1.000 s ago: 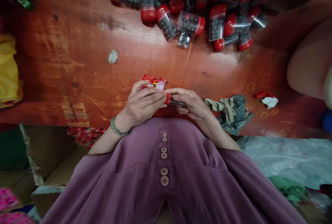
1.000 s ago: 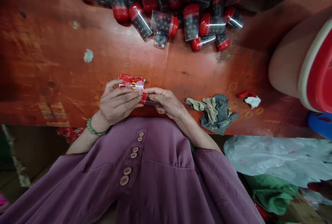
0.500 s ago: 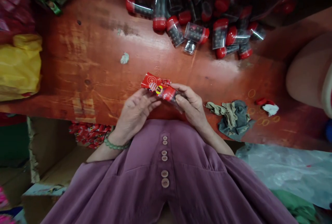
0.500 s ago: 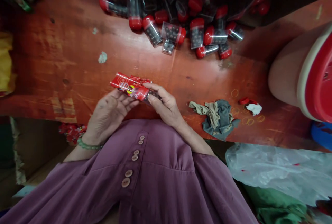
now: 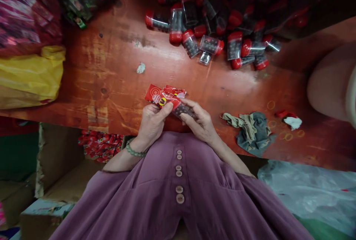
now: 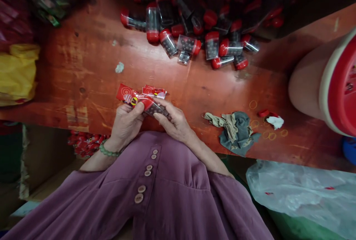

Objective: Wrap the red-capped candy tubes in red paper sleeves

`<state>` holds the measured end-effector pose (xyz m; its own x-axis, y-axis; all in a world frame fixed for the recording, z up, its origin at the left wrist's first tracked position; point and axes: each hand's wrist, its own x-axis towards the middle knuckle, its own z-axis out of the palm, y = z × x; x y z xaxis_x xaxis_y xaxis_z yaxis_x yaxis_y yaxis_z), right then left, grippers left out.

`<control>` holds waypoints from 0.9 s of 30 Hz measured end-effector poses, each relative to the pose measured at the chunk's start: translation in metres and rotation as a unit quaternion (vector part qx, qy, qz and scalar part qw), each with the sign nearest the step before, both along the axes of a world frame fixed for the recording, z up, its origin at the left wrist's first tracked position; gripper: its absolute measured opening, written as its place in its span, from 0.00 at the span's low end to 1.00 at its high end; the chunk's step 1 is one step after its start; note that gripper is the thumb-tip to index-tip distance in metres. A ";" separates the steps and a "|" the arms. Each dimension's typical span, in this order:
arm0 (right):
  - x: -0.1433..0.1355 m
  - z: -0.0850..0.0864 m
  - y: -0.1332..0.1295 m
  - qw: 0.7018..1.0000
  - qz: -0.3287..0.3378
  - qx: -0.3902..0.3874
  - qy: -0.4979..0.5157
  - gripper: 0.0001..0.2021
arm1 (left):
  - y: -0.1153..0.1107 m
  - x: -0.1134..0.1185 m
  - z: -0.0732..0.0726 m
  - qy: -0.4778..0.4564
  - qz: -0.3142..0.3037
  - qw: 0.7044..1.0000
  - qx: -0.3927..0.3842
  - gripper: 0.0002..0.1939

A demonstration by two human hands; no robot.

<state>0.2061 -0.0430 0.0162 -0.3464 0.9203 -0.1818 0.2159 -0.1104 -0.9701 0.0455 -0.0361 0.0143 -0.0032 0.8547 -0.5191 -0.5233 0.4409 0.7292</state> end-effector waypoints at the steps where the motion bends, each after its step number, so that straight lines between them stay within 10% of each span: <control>1: 0.000 -0.001 0.000 1.000 -0.007 0.028 -0.005 0.20 | -0.001 0.000 -0.002 0.019 0.000 1.000 0.008 0.13; 5: 0.001 -0.001 0.006 0.996 -0.005 0.089 -0.022 0.19 | 0.000 -0.001 -0.007 0.080 -0.026 0.996 0.035 0.13; 11: 0.001 -0.002 0.011 0.997 -0.018 -0.059 0.045 0.24 | 0.010 -0.006 -0.011 0.098 -0.069 0.991 0.067 0.12; 19: -0.006 -0.010 0.015 0.988 0.030 0.149 -0.023 0.20 | 0.020 -0.001 -0.003 0.027 0.000 0.998 0.053 0.16; 27: -0.008 -0.011 0.017 0.995 0.010 0.104 0.001 0.20 | 0.024 -0.006 -0.006 -0.012 -0.095 0.991 0.088 0.14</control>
<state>0.1986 -0.0265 0.0048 -0.3657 0.9307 0.0122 0.2133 0.0965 -0.9722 0.0394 -0.0122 0.0080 0.1769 0.9164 -0.3591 -0.4605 0.3995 0.7927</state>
